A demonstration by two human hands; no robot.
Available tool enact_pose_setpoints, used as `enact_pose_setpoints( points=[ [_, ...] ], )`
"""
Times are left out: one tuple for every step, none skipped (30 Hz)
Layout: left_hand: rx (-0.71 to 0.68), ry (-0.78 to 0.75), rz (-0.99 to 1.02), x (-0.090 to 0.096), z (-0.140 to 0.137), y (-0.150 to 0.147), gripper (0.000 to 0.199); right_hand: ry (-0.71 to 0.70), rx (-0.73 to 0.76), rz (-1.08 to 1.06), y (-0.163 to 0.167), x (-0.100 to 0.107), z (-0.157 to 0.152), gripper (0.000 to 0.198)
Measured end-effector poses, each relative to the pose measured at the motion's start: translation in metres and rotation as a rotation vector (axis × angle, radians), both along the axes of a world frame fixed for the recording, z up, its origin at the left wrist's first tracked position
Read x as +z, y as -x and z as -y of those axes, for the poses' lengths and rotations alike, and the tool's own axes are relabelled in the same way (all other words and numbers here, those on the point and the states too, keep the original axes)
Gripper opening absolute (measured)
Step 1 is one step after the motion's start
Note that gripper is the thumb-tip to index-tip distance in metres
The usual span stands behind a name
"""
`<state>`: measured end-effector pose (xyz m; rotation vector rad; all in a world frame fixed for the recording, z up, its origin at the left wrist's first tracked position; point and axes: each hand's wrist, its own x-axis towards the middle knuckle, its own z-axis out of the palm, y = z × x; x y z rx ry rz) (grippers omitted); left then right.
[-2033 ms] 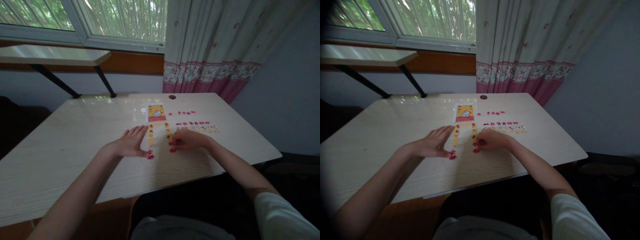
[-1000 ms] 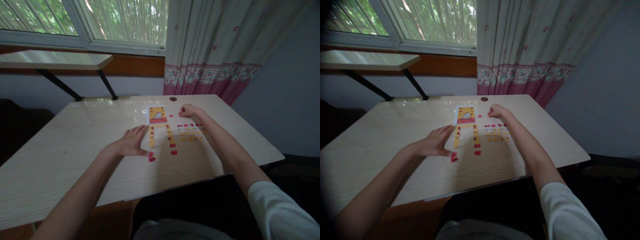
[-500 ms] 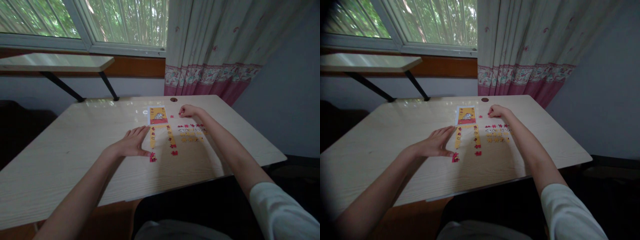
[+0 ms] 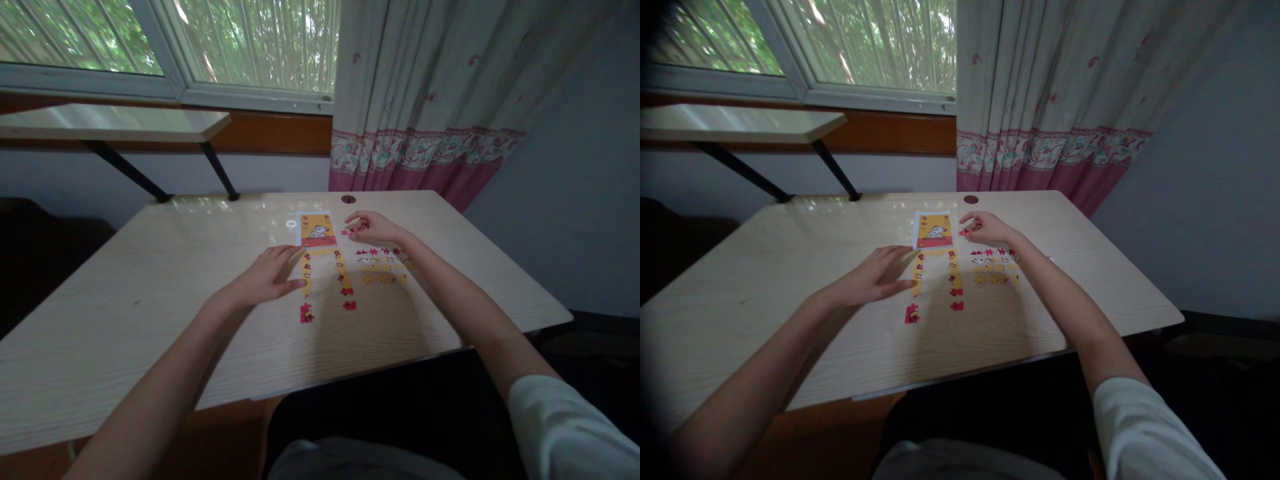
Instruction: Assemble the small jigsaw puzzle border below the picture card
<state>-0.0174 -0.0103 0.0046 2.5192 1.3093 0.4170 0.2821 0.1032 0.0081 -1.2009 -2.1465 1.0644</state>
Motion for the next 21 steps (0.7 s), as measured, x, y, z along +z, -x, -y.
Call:
enact_pose_setpoints(
  points=[
    [-0.004, -0.004, 0.073, 0.002, 0.001, -0.002, 0.062, -0.01, 0.041, -0.052, 0.006, 0.001, 0.011, 0.031],
    [-0.003, 0.012, 0.149, 0.005, 0.003, -0.005, 0.052, -0.019, 0.08, -0.102, 0.012, 0.001, 0.023, 0.028],
    [0.0, 0.051, 0.224, 0.006, 0.004, -0.008, 0.044, -0.027, 0.118, -0.146, 0.019, 0.0, 0.036, 0.026],
    [0.011, 0.1, 0.298, 0.007, 0.006, -0.011, 0.038, -0.037, 0.128, -0.198, 0.026, -0.001, 0.048, 0.025],
    [0.014, 0.16, 0.358, 0.008, 0.008, -0.015, 0.034, -0.018, 0.151, -0.233, 0.032, -0.003, 0.06, 0.025],
    [0.023, 0.217, 0.411, 0.007, 0.01, -0.018, 0.031, 0.005, 0.152, -0.275, 0.038, -0.006, 0.071, 0.026],
    [0.034, 0.268, 0.463, 0.005, 0.011, -0.021, 0.03, 0.028, 0.148, -0.308, 0.044, -0.009, 0.08, 0.027],
    [0.037, 0.313, 0.513, 0.003, 0.012, -0.024, 0.03, 0.044, 0.146, -0.328, 0.049, -0.011, 0.088, 0.028],
    [0.046, 0.348, 0.563, 0.0, 0.013, -0.026, 0.031, 0.045, 0.138, -0.343, 0.053, -0.013, 0.094, 0.029],
    [0.051, 0.374, 0.601, -0.002, 0.013, -0.029, 0.031, 0.039, 0.135, -0.348, 0.056, -0.015, 0.098, 0.029],
    [0.055, 0.391, 0.628, -0.005, 0.013, -0.03, 0.031, 0.026, 0.135, -0.347, 0.058, -0.017, 0.101, 0.028],
    [0.06, 0.402, 0.648, -0.007, 0.013, -0.032, 0.031, 0.008, 0.135, -0.342, 0.06, -0.018, 0.103, 0.028],
    [0.062, 0.411, 0.662, -0.008, 0.013, -0.033, 0.03, -0.01, 0.137, -0.33, 0.062, -0.019, 0.104, 0.027],
    [0.064, 0.421, 0.677, -0.009, 0.013, -0.034, 0.03, -0.03, 0.138, -0.311, 0.063, -0.02, 0.105, 0.027],
    [0.066, 0.433, 0.692, -0.01, 0.013, -0.034, 0.03, -0.053, 0.134, -0.287, 0.064, -0.021, 0.105, 0.027],
    [0.069, 0.446, 0.707, -0.011, 0.013, -0.035, 0.03, -0.079, 0.127, -0.26, 0.064, -0.022, 0.106, 0.027],
    [0.07, 0.457, 0.722, -0.011, 0.013, -0.035, 0.029, -0.108, 0.119, -0.233, 0.064, -0.023, 0.106, 0.027],
    [0.074, 0.465, 0.736, -0.01, 0.012, -0.035, 0.029, -0.136, 0.113, -0.211, 0.064, -0.023, 0.106, 0.027],
    [0.082, 0.469, 0.748, -0.01, 0.012, -0.035, 0.028, -0.162, 0.105, -0.2, 0.064, -0.024, 0.107, 0.028],
    [0.094, 0.471, 0.756, -0.009, 0.012, -0.035, 0.027, -0.182, 0.098, -0.197, 0.064, -0.023, 0.107, 0.028],
    [0.105, 0.472, 0.761, -0.007, 0.012, -0.034, 0.026, -0.196, 0.09, -0.203, 0.063, -0.023, 0.107, 0.027]
  ],
)
